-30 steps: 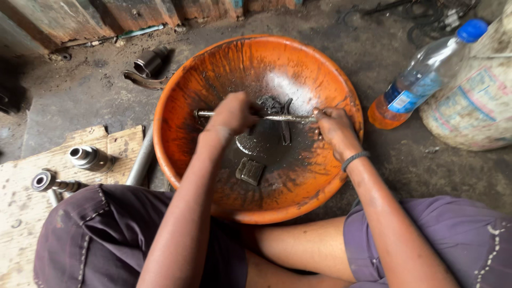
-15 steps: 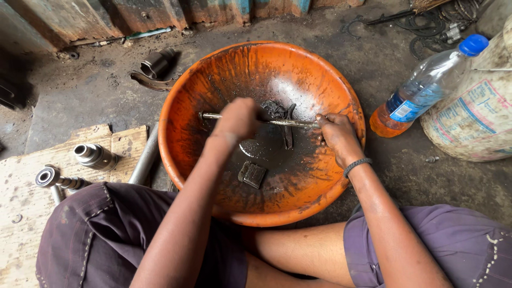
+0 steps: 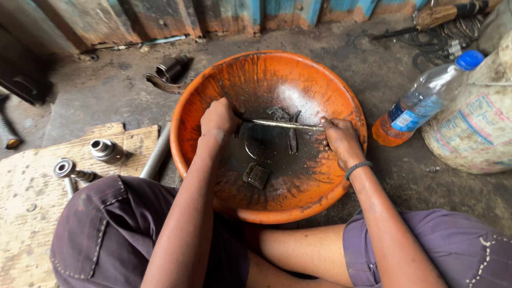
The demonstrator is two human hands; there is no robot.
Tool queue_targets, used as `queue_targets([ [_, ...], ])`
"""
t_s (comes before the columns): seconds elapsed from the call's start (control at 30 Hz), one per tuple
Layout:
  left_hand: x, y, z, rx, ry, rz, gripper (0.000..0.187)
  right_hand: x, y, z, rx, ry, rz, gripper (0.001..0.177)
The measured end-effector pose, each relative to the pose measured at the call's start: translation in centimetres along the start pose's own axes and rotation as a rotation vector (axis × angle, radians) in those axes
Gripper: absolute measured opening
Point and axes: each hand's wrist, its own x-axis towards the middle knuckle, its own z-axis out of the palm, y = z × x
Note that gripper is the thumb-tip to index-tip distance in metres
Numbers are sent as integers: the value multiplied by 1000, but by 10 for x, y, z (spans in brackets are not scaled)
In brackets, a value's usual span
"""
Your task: The person cleans a metal rod and a smaller metal block in an orange basin containing dark liquid, rubbing the parts by hand to remove grime.
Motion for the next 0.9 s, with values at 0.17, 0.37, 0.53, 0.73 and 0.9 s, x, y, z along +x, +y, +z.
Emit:
queue_targets([
  [0.17, -9, 0, 16, 133, 80, 88, 23, -1, -2, -3, -33, 11, -197, 30],
  [0.37, -48, 40, 23, -81, -78, 329, 43, -17, -16, -6, 6, -104, -281, 15],
  [0.53, -67, 46, -1, 16, -21, 266, 36, -20, -21, -1, 85, -125, -431, 13],
  [0.73, -78, 13, -91, -150, 180, 473, 45, -41, -37, 14, 55, 4, -426, 15],
  [0.9, -73, 6, -160, -175, 174, 338, 38, -43, -61, 30, -225, 135, -794, 18],
])
